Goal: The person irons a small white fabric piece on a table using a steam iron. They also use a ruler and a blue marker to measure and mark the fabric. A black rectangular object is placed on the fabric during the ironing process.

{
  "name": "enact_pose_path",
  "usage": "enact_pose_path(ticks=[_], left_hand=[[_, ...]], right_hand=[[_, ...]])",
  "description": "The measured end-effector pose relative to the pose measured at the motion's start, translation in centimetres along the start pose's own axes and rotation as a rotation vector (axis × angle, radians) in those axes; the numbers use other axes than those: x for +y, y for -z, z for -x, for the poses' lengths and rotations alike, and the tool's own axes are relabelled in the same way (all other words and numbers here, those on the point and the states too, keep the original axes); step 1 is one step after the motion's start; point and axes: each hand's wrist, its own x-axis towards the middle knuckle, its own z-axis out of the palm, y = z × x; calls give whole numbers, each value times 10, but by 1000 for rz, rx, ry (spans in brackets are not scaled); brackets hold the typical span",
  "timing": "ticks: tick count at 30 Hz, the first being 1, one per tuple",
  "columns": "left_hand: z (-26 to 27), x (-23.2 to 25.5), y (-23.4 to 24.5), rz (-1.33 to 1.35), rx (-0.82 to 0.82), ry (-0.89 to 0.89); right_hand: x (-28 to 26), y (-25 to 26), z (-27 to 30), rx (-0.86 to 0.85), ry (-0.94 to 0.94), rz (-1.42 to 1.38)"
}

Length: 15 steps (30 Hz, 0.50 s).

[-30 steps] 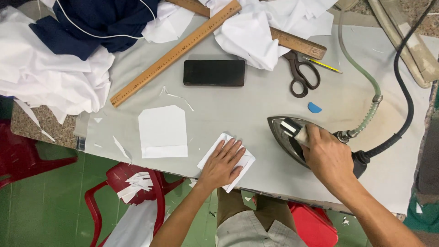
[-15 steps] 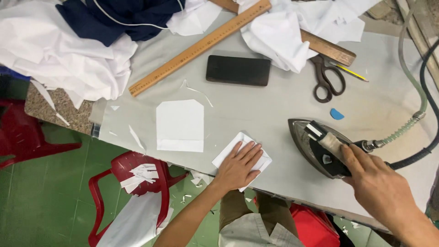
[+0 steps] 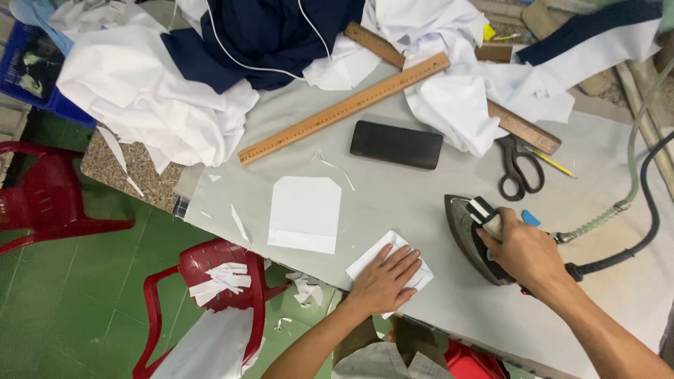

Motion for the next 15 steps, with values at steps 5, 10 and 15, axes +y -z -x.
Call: enact_pose_path(ticks=[5, 10, 15], left_hand=[[2, 0, -9, 16, -19, -19], [-1, -4, 1, 34, -58, -17], [-1, -2, -6, 17, -42, 17]], right_hand=[[-31, 8, -30, 59, 66, -8], [-48, 14, -55, 76, 118, -19], [-46, 15, -55, 84, 194, -48]])
